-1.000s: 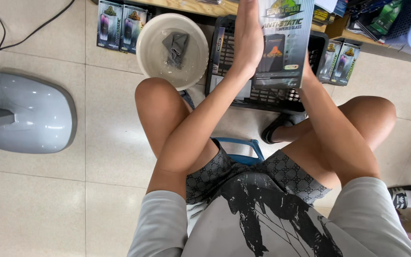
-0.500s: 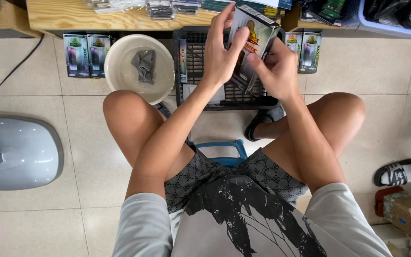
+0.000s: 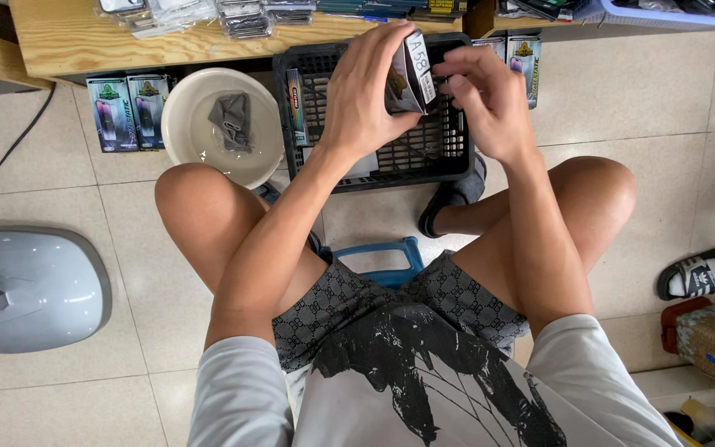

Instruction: The person writes in a notebook, removes items from a plastic basket, and wipes the packaging of screen protectors with a cloth.

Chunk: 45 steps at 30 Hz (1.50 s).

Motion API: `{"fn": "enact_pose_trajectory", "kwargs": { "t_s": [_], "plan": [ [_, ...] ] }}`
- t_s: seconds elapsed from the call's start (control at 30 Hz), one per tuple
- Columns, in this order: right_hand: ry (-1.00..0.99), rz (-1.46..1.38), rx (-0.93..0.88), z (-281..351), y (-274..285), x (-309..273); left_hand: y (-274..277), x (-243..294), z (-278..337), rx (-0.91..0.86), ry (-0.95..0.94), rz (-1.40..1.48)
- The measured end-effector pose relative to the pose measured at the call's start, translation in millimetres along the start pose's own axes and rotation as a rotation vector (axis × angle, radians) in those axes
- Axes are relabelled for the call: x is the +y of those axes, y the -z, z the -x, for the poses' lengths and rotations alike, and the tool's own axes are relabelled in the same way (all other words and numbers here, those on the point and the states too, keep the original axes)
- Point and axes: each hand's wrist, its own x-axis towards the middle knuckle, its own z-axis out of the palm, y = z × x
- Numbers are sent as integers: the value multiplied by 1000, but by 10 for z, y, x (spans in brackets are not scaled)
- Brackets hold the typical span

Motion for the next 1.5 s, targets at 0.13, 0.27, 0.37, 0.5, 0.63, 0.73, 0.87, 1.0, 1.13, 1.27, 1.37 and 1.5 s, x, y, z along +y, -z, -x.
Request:
{"fn": "enact_pose_trajectory", "kwargs": {
  "t_s": [0.13,0.27,0.37,0.5,0.63,0.73,0.87,1.0,1.13,1.27,1.37,1.5],
  "plan": [
    [47,-21,98,10,-169,18,-22,36,28,-28,-51,-39],
    [60,93,146,19,-260,54,-70,-5,64,-37,-54,-29],
    [97,69,153,16,-288,-8,-95,-88,111,-96,-31,-33],
    [71,-108,265,-13,-214,-151,-15,-89,144,-125,6,38],
    [255,169,234,2,-185,-186,3,-55,185,-106,29,15],
    [301,290,223,4,-262,-132,-11,-104,210,-78,31,-15],
    [257,116,308,-18,-300,7,63,-84,212,-45,44,47],
    [302,78,319,-74,-255,-89,114,-115,205,84,-59,135],
    [256,-52,352,-106,-324,63,132,-153,210,98,-138,130],
    [244,-243,167,-143,-441,235,206,-115,209,67,-190,130],
    [161,-454,-10,-117,-503,207,195,-131,256,47,-166,142],
    [181,-361,-13,-127,-432,99,272,-128,243,48,-189,158]
  ]
}}
